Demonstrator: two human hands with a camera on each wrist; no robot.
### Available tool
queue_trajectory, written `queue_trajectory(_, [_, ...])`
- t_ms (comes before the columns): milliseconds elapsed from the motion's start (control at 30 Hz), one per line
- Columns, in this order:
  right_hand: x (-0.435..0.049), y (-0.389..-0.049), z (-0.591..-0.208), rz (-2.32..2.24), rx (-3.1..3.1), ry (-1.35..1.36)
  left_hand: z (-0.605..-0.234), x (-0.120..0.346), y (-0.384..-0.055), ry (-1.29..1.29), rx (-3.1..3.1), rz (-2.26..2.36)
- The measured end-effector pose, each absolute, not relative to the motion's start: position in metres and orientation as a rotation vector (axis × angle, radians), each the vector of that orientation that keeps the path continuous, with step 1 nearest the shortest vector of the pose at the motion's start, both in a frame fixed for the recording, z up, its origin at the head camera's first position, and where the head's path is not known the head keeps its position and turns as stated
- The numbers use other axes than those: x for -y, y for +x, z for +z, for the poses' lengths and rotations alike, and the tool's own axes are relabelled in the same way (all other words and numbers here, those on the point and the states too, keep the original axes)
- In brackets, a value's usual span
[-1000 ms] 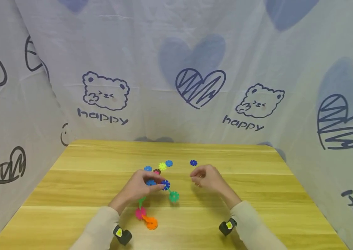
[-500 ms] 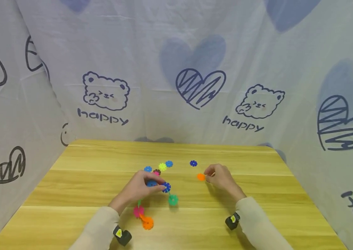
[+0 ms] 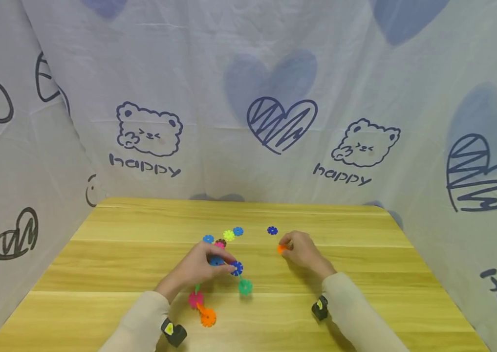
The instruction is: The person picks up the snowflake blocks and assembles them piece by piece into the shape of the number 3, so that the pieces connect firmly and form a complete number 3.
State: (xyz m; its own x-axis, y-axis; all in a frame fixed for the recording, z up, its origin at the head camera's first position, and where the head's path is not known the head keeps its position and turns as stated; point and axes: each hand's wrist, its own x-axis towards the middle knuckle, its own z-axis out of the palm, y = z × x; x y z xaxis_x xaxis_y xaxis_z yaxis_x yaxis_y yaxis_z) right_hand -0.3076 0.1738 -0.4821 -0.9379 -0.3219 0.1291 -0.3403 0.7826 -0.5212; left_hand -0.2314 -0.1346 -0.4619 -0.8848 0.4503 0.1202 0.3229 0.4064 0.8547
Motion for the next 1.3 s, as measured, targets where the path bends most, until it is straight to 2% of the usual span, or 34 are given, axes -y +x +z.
queue_trajectory(633, [-0.169,-0.304,-0.472,0.864,2.930,0.749,-0.463,0.131,-0.234,0.793,-2.541,1.448])
queue_trajectory(1033, [-0.136,-0.272,-0.441,1.246,2.731,1.211,-0.460,0.129,-0.232,0.791,-2.526,1.452])
queue_trajectory(1300, [-0.124,-0.263,-0.437,1.177,2.558,1.435,-0.459,0.128,-0.231,0.809,-2.497,1.417])
